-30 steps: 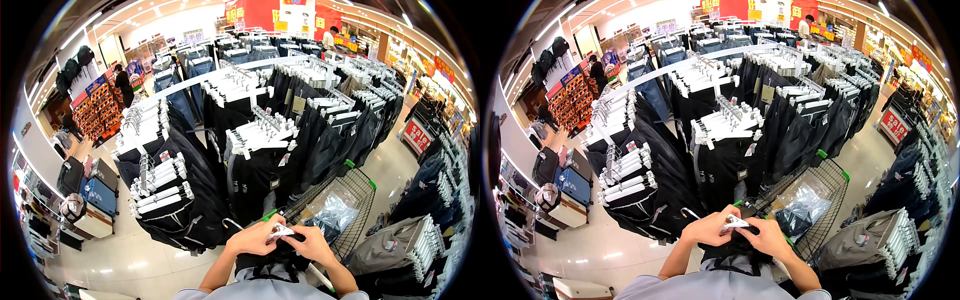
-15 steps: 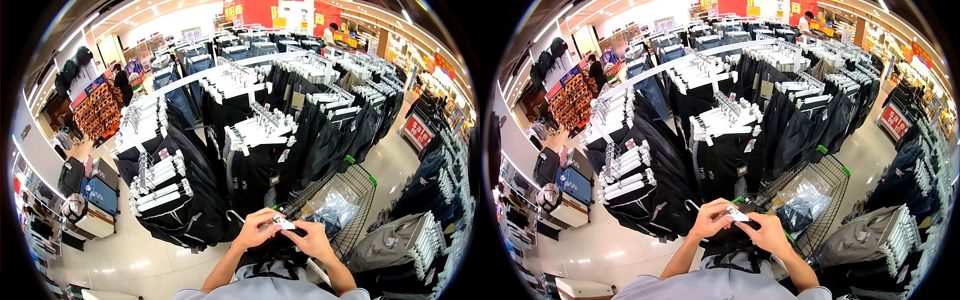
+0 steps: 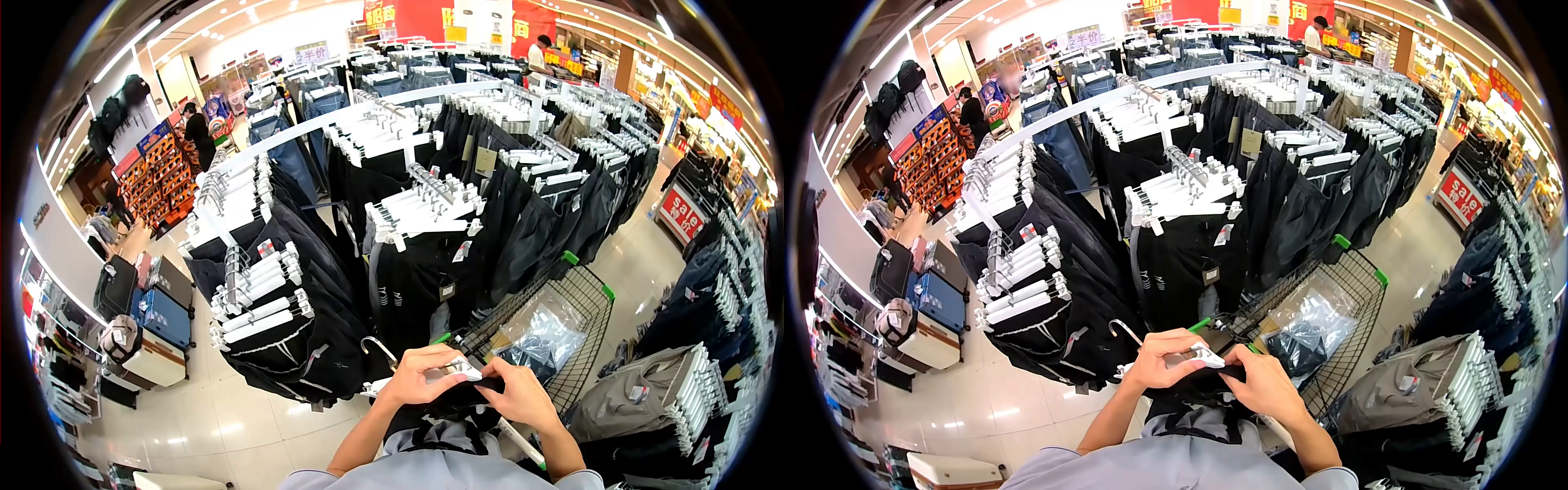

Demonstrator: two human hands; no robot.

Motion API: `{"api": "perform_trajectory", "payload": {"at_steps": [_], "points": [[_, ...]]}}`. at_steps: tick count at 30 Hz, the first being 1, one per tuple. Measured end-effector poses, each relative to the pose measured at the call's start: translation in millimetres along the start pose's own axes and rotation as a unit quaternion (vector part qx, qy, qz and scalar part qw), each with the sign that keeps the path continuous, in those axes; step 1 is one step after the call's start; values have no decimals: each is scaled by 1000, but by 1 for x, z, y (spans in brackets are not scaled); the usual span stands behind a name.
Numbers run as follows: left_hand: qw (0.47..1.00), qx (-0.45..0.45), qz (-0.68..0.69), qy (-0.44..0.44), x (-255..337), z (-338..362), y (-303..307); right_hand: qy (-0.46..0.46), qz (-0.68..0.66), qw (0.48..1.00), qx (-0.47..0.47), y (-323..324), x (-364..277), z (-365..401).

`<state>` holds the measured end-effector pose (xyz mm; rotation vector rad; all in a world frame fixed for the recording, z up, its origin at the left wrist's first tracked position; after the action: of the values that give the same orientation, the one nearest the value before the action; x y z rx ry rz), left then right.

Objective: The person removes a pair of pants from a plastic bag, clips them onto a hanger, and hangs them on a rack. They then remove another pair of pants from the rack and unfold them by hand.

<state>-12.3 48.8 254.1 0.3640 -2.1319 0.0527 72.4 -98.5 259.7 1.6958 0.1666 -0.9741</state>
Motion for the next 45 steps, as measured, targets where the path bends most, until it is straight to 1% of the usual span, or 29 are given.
{"api": "perform_trajectory", "payload": {"at_steps": [1, 3, 7, 9, 11, 13, 15, 17, 18, 20, 27, 29, 30, 33, 35, 39, 42, 45], "points": [[1000, -11, -6, 11, 1, -1, -3, -1, 0, 1000, 0, 1, -1, 1], [999, -22, -11, 22, 4, -3, -7, -58, -3, 998, -25, 0, 7, 2], [999, -36, -32, 6, 12, -7, -11, -41, 10, 999, 11, 6, 8, 3], [999, -41, -32, 5, 13, -7, -14, -89, 20, 996, -20, 4, 18, 2], [998, -44, -31, -26, 16, -8, -17, -83, 16, 996, -4, 7, 19, 0], [998, -52, -39, -18, 15, -9, -21, -55, 35, 998, 19, 8, 18, 1], [997, -61, -46, -6, 15, -9, -22, -68, 41, 997, 13, 11, 15, 2], [995, -74, -68, -7, 15, -9, -24, -90, 38, 995, -29, 6, 19, 4], [995, -75, -68, -7, 15, -8, -25, -90, 37, 995, -28, 7, 20, 5], [994, -79, -72, -17, 14, -7, -27, -60, 36, 997, -31, 7, 17, 5], [993, -79, -81, -28, 14, -8, -28, -57, 68, 996, -33, 5, 21, 10], [995, -54, -81, -14, 13, -9, -22, -21, 70, 997, -25, 4, 17, 11], [995, -56, -81, -14, 13, -9, -23, -22, 69, 997, -24, 4, 16, 11], [995, -63, -75, -23, 15, -8, -24, -32, 64, 997, -3, 5, 16, 12], [992, -67, -104, -21, 15, -8, -24, -28, 25, 999, 17, 5, 17, 11], [991, -65, -118, -18, 12, -5, -22, -42, 9, 999, 9, 1, 23, 5], [990, -63, -126, -17, 14, -6, -21, -77, -18, 997, 11, -1, 32, 3], [991, -46, -119, -25, 17, -7, -19, -49, -33, 998, 34, 2, 21, 4]]}}
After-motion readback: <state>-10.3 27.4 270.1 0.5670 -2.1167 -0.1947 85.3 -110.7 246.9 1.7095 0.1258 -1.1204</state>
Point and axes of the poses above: each hand's wrist, its own z-axis away from the middle knuckle, its own y-axis out of the back of the hand, x = y × z, the point moved 9 cm from there along -z, towards the middle knuckle, and after that the axes turned 11 degrees about z, right-handed, at the moved point
